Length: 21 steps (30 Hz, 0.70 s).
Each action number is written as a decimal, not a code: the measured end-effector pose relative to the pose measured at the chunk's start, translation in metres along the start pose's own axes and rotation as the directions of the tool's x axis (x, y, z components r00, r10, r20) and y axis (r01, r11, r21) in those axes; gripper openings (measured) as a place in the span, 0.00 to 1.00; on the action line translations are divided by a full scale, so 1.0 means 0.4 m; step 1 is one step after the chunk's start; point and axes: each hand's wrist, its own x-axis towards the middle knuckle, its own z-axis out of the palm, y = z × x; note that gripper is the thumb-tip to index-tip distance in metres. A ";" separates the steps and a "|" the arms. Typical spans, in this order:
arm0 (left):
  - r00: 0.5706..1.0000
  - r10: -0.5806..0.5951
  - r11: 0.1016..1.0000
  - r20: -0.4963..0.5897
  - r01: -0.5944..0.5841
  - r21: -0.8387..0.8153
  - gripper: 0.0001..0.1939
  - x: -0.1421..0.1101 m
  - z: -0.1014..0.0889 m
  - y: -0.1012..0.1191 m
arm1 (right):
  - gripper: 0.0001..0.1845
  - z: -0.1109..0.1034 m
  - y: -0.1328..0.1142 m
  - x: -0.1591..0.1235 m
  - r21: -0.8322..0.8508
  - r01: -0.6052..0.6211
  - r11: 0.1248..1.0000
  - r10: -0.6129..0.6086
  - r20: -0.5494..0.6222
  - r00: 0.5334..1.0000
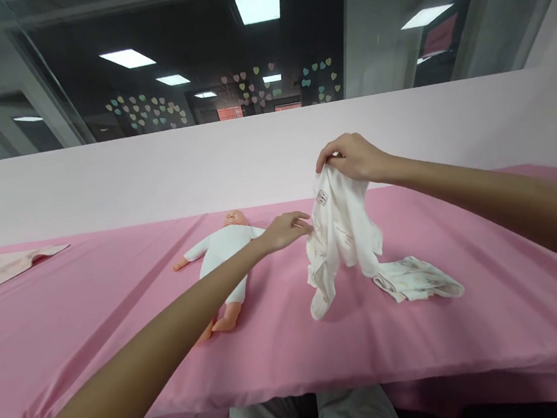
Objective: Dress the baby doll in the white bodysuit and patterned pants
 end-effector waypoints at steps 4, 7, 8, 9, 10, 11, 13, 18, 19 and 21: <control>0.996 0.042 0.990 -0.073 -0.051 -0.135 0.24 0.023 0.051 -0.004 | 0.16 -0.037 -0.009 0.021 0.063 0.019 0.998 -0.009 -0.155 0.988; 0.989 0.008 0.972 -0.150 -0.043 -0.231 0.22 0.021 0.059 0.006 | 0.13 -0.057 -0.015 0.031 0.055 0.034 0.998 -0.021 -0.214 0.977; 0.984 -0.007 0.968 -0.176 -0.038 -0.250 0.20 0.018 0.062 0.014 | 0.12 -0.062 -0.019 0.034 0.046 0.036 0.998 -0.025 -0.222 0.975; 0.977 -0.027 0.966 -0.212 -0.029 -0.257 0.19 0.014 0.065 0.023 | 0.11 -0.067 -0.023 0.037 0.034 0.037 0.999 -0.028 -0.224 0.974; 0.967 -0.048 0.968 -0.252 -0.017 -0.251 0.18 0.010 0.071 0.033 | 0.10 -0.071 -0.029 0.041 0.020 0.034 0.999 -0.028 -0.226 0.974; 0.954 -0.067 0.973 -0.293 -0.003 -0.231 0.16 0.006 0.078 0.043 | 0.09 -0.074 -0.034 0.045 0.001 0.029 1.000 -0.028 -0.227 0.974; 0.932 -0.081 0.987 -0.353 0.026 -0.159 0.12 -0.001 0.094 0.057 | 0.08 -0.079 -0.041 0.054 -0.046 0.011 0.999 -0.021 -0.228 0.973; 0.942 -0.044 0.997 -0.333 0.062 0.044 0.03 -0.004 0.086 0.039 | 0.10 -0.093 -0.024 0.069 -0.181 -0.046 0.982 0.008 -0.206 0.979; 0.941 -0.036 0.996 -0.337 0.061 0.063 0.02 -0.005 0.070 0.027 | 0.12 -0.096 -0.011 0.069 -0.226 -0.069 0.972 0.022 -0.206 0.978; 0.932 -0.017 0.996 -0.362 0.047 0.075 0.04 -0.008 0.028 -0.002 | 0.18 -0.101 0.024 0.066 -0.334 -0.127 0.934 0.060 -0.203 0.977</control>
